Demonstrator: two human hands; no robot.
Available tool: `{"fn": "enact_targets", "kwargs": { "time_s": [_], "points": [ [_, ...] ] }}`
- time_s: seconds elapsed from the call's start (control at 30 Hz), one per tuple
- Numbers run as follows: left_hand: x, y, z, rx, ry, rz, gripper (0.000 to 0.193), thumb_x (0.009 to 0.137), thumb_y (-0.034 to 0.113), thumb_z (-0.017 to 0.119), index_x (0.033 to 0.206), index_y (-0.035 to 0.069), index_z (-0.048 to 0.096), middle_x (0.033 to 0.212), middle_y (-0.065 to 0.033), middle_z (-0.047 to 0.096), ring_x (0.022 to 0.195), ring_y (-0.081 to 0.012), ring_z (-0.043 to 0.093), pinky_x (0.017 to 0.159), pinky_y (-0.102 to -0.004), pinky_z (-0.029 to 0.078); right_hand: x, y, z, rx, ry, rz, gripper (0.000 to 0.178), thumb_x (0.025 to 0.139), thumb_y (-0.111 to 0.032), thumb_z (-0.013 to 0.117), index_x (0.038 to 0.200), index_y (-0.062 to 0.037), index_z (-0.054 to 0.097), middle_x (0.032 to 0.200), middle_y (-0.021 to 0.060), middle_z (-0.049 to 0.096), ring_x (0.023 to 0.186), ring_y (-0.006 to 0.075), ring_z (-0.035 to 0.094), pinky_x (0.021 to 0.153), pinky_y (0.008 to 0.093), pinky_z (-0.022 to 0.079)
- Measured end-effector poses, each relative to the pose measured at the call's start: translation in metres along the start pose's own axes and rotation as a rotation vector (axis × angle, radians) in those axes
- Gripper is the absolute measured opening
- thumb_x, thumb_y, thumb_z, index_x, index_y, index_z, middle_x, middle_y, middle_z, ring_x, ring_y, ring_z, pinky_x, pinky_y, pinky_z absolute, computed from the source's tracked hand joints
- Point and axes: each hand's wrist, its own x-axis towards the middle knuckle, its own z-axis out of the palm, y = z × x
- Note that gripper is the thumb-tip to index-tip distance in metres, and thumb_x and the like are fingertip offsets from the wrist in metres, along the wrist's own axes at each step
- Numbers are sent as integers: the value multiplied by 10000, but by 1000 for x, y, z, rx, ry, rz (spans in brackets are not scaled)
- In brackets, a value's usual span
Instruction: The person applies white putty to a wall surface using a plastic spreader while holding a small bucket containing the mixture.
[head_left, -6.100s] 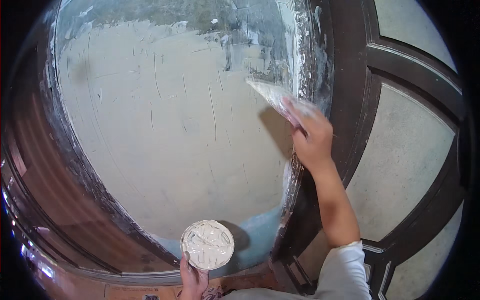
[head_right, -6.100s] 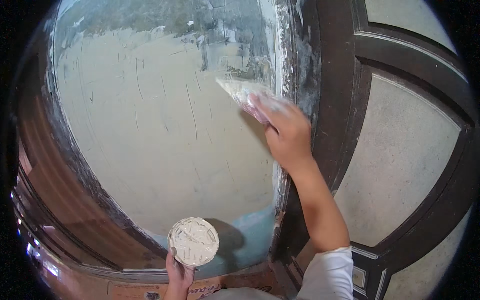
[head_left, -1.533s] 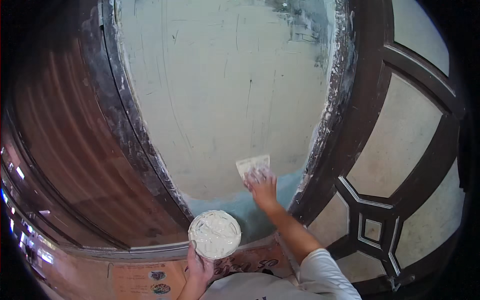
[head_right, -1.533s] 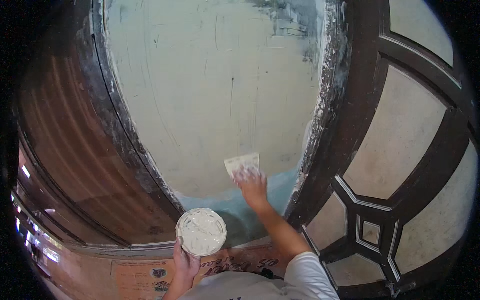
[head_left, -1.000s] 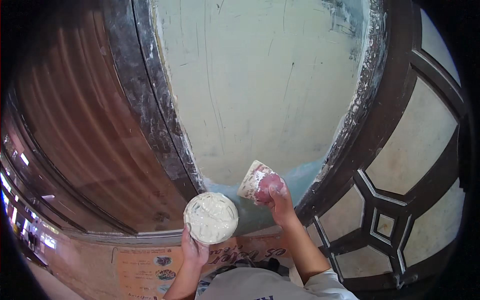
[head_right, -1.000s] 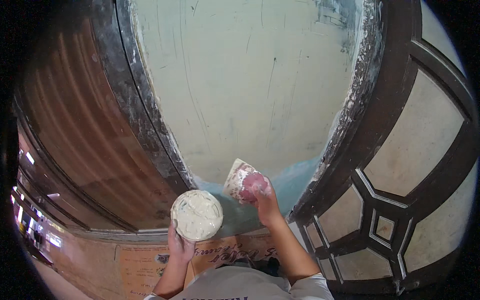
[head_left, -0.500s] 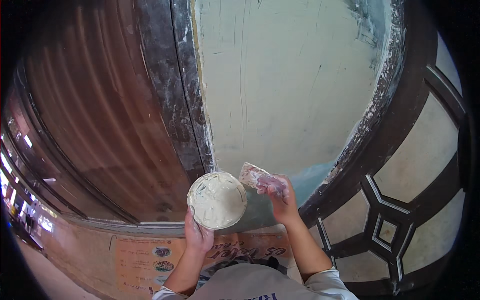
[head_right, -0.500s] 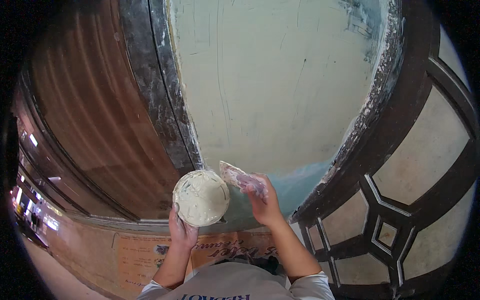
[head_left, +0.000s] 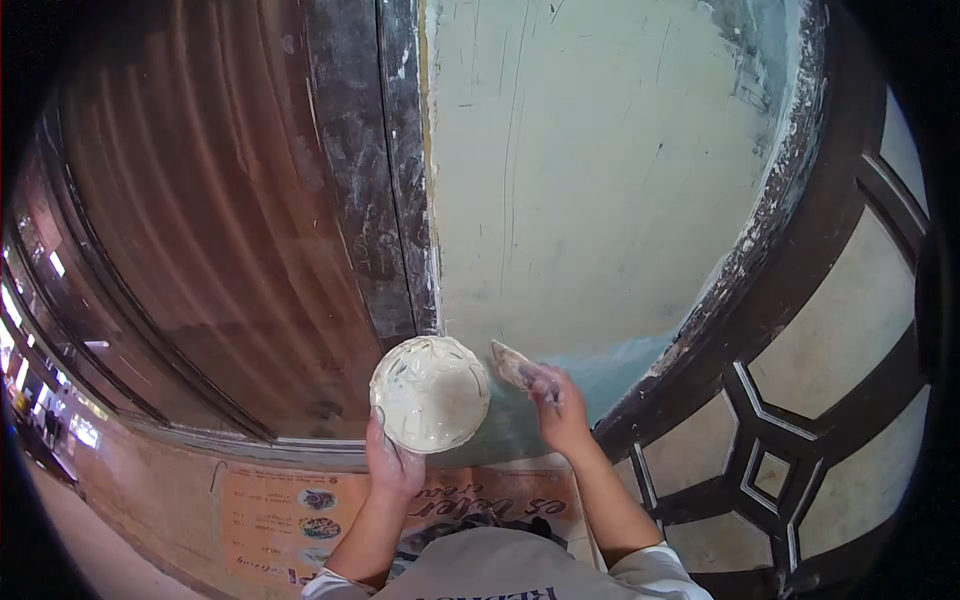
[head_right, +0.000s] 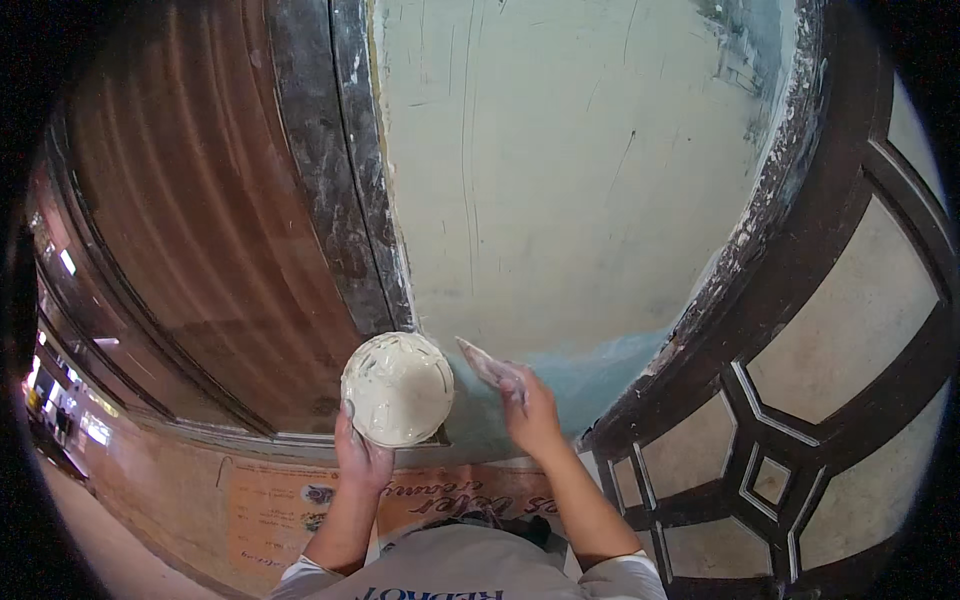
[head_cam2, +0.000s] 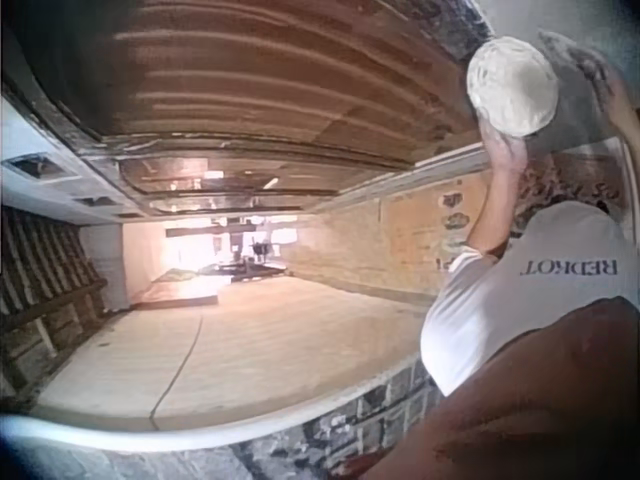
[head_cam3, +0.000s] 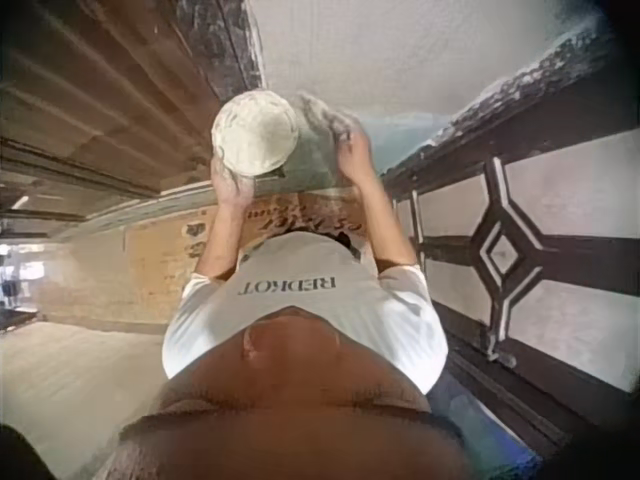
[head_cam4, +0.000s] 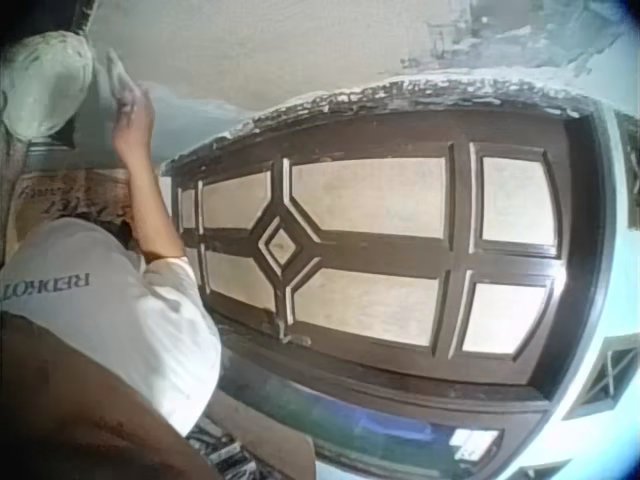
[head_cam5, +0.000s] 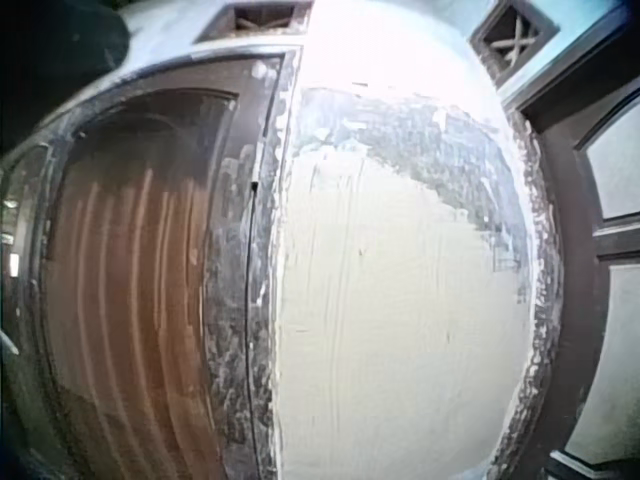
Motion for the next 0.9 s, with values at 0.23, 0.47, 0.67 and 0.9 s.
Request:
{"fn": "enact_targets", "kwargs": {
  "time_s": [0.23,0.47,0.67,0.9],
  "points": [
    [-1,-8,-10,346,-73,97,494,1086,310,341,1482,18,384,1498,-142,473,1368,-284,471,1168,-430,364,4,-31,10,555,171,137,295,1036,-234,555,1233,-14,572,1081,110,673,970,185,653,842,325,521],
    [-4,-1,-7,38,17,39,503,1077,318,356,1485,25,382,1506,-139,467,1378,-285,460,1178,-440,345,-7,17,5,-189,-102,-137,262,1016,-125,527,1253,-42,602,1089,173,691,1004,286,679,890,375,514],
    [-6,-6,-10,35,41,40,516,1087,334,329,1495,19,370,1516,-148,452,1386,-284,452,1186,-433,332,12,-35,-5,424,173,185,292,1037,-194,544,1229,27,547,1091,113,671,1043,172,620,916,326,489],
    [-11,-7,-1,78,42,43,524,1090,333,323,1499,7,358,1519,-151,446,1388,-276,450,1189,-429,327,-7,-27,6,397,113,50,310,1039,-227,548,1234,10,511,1143,145,645,1021,216,655,862,373,562]
  ]
}}
